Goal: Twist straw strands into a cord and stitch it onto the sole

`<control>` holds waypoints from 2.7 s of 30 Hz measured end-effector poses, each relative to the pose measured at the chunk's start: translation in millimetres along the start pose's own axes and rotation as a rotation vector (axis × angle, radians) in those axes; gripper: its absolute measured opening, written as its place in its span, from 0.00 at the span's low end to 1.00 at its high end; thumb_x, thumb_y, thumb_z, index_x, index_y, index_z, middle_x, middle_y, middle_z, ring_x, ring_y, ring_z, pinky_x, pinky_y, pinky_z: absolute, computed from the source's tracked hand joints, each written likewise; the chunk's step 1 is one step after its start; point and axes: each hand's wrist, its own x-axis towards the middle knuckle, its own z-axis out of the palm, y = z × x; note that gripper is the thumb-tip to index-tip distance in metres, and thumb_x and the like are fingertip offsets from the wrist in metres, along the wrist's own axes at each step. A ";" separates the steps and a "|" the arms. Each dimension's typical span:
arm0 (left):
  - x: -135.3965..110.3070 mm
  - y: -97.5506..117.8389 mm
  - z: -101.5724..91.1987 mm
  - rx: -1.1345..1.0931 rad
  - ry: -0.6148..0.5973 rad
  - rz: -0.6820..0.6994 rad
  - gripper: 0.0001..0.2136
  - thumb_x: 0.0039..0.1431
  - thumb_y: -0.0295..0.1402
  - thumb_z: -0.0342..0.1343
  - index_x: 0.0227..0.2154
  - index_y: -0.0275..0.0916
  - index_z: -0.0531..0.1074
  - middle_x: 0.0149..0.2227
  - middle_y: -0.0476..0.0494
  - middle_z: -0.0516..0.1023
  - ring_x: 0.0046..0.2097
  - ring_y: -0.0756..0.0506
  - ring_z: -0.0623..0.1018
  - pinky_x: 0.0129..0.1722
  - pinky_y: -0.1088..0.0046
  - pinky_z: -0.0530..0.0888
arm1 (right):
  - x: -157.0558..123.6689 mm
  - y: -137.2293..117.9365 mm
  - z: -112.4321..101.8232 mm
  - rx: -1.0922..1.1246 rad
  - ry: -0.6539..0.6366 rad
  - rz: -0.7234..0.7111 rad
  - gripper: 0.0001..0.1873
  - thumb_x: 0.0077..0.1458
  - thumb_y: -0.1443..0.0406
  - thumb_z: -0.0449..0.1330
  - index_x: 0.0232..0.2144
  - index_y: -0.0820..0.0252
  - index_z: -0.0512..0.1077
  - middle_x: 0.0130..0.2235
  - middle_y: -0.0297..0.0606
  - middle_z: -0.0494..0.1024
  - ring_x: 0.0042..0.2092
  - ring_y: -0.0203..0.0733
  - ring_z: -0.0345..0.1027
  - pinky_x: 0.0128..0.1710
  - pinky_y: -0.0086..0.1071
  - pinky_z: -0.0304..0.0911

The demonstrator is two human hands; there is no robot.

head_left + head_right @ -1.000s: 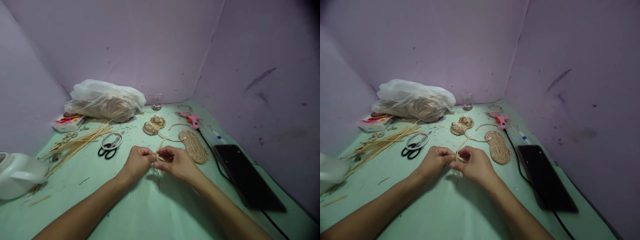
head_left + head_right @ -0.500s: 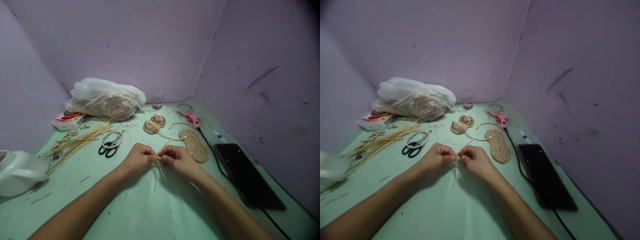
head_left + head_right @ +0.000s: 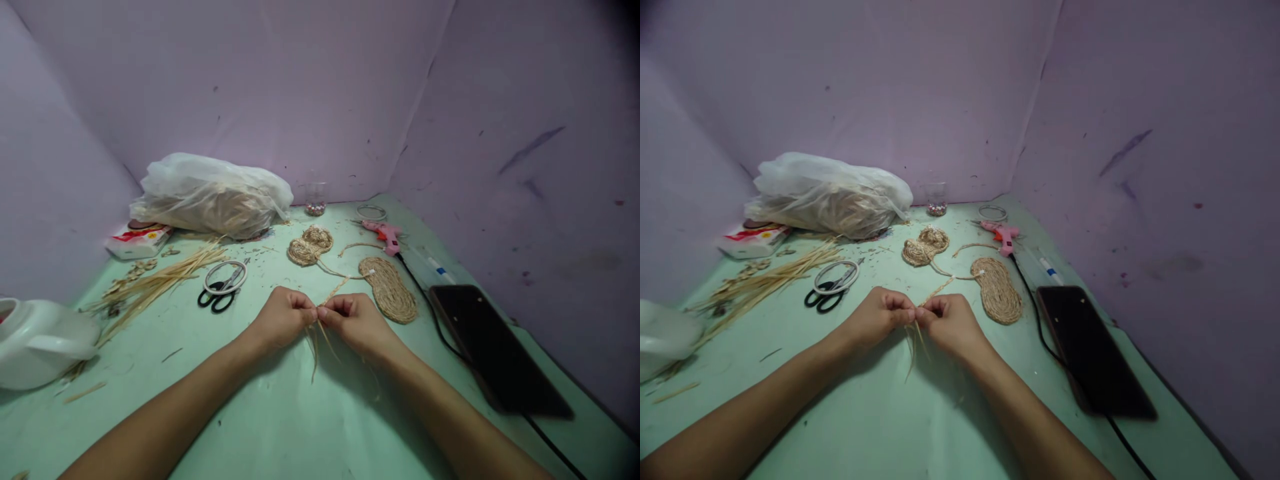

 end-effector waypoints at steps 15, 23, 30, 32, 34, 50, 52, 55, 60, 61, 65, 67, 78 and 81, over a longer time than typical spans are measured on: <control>4.9 -3.1 0.3 0.070 0.055 0.091 0.05 0.38 0.30 0.53 0.14 0.33 0.68 0.15 0.51 0.65 0.21 0.53 0.61 0.22 0.77 0.58 | 3.4 6.4 6.1 0.138 0.097 0.042 0.12 0.39 0.61 0.57 0.15 0.62 0.61 0.14 0.25 0.54 0.17 0.26 0.42 0.16 0.25 0.37; 4.6 -4.7 -1.2 0.068 0.037 0.152 0.06 0.38 0.30 0.54 0.14 0.33 0.68 0.14 0.52 0.63 0.20 0.54 0.60 0.21 0.78 0.57 | 3.4 7.9 7.4 0.162 0.134 0.048 0.11 0.38 0.62 0.59 0.14 0.63 0.63 0.14 0.25 0.55 0.17 0.26 0.42 0.17 0.24 0.38; 2.0 2.4 -11.6 -0.004 -0.152 -0.104 0.07 0.42 0.31 0.50 0.17 0.34 0.68 0.11 0.52 0.63 0.12 0.57 0.53 0.13 0.78 0.47 | 6.4 11.2 6.9 0.187 0.141 0.008 0.13 0.40 0.59 0.58 0.17 0.64 0.66 0.14 0.27 0.59 0.18 0.27 0.45 0.18 0.25 0.40; 1.0 1.4 -12.1 -0.029 -0.182 -0.117 0.06 0.42 0.31 0.50 0.17 0.34 0.68 0.12 0.51 0.65 0.12 0.57 0.53 0.12 0.79 0.46 | 6.7 12.0 7.7 0.198 0.169 -0.011 0.13 0.40 0.59 0.59 0.17 0.64 0.66 0.14 0.27 0.60 0.18 0.27 0.45 0.17 0.25 0.40; 0.4 -0.6 -11.8 -0.050 -0.209 -0.127 0.06 0.42 0.31 0.50 0.18 0.34 0.68 0.12 0.51 0.66 0.12 0.58 0.53 0.12 0.79 0.46 | 6.3 12.3 8.5 0.211 0.181 -0.010 0.13 0.41 0.59 0.59 0.17 0.64 0.66 0.15 0.29 0.63 0.18 0.28 0.46 0.17 0.25 0.41; -1.4 13.8 -28.3 0.115 -0.102 -0.119 0.13 0.43 0.39 0.52 0.22 0.32 0.71 0.17 0.51 0.67 0.15 0.57 0.57 0.15 0.79 0.51 | 4.2 10.7 10.4 0.078 0.136 -0.023 0.11 0.40 0.61 0.56 0.15 0.63 0.63 0.15 0.26 0.56 0.19 0.28 0.43 0.18 0.25 0.39; -2.8 10.6 -24.1 0.215 -0.119 -0.045 0.12 0.40 0.38 0.54 0.19 0.32 0.71 0.14 0.52 0.64 0.17 0.55 0.59 0.17 0.78 0.55 | 2.9 10.0 11.8 0.056 0.131 -0.032 0.11 0.40 0.61 0.56 0.15 0.63 0.63 0.16 0.27 0.57 0.19 0.28 0.44 0.18 0.25 0.39; -3.0 3.4 -18.5 0.318 -0.096 0.043 0.08 0.39 0.33 0.53 0.17 0.32 0.71 0.15 0.51 0.65 0.20 0.53 0.62 0.20 0.78 0.58 | 0.5 9.1 13.7 0.042 0.123 -0.029 0.11 0.40 0.61 0.56 0.15 0.63 0.62 0.16 0.28 0.57 0.19 0.28 0.44 0.18 0.26 0.40; 0.5 0.8 -24.8 0.283 -0.133 0.001 0.09 0.38 0.33 0.52 0.19 0.31 0.73 0.16 0.49 0.67 0.20 0.52 0.63 0.20 0.77 0.60 | -0.4 9.2 14.3 0.007 0.086 -0.038 0.11 0.41 0.62 0.55 0.15 0.62 0.62 0.16 0.27 0.55 0.19 0.28 0.42 0.18 0.26 0.38; 0.4 1.5 -26.6 0.289 -0.168 -0.003 0.10 0.38 0.34 0.52 0.20 0.31 0.73 0.16 0.49 0.67 0.20 0.53 0.63 0.20 0.77 0.60 | -0.1 9.7 14.3 0.004 0.083 -0.039 0.11 0.41 0.62 0.55 0.15 0.62 0.62 0.16 0.27 0.54 0.19 0.28 0.42 0.18 0.26 0.38; -3.2 1.9 -26.1 0.399 -0.193 0.075 0.11 0.40 0.36 0.52 0.20 0.32 0.73 0.16 0.50 0.65 0.21 0.53 0.61 0.19 0.78 0.58 | 1.0 11.8 14.9 0.002 0.073 -0.037 0.12 0.41 0.60 0.55 0.16 0.63 0.62 0.17 0.28 0.57 0.20 0.29 0.44 0.18 0.25 0.40; -4.2 0.7 -23.1 0.431 -0.130 0.097 0.09 0.40 0.33 0.51 0.19 0.32 0.73 0.16 0.50 0.65 0.21 0.53 0.62 0.19 0.78 0.58 | 0.6 11.6 15.3 -0.004 0.070 -0.026 0.12 0.40 0.59 0.56 0.16 0.63 0.63 0.17 0.28 0.57 0.20 0.29 0.44 0.18 0.25 0.39; 1.2 3.8 -22.6 0.109 -0.089 -0.066 0.05 0.36 0.30 0.54 0.18 0.32 0.70 0.12 0.53 0.63 0.16 0.55 0.59 0.16 0.79 0.56 | 1.8 10.3 12.6 0.018 0.096 -0.023 0.13 0.41 0.59 0.56 0.16 0.62 0.63 0.16 0.26 0.54 0.19 0.28 0.41 0.18 0.26 0.37; 0.0 2.8 -17.6 0.079 -0.067 -0.030 0.05 0.35 0.30 0.56 0.17 0.32 0.70 0.13 0.52 0.65 0.16 0.55 0.61 0.17 0.79 0.58 | 1.3 9.2 12.5 0.016 0.123 -0.046 0.12 0.41 0.59 0.56 0.15 0.62 0.63 0.16 0.27 0.55 0.19 0.28 0.42 0.18 0.26 0.38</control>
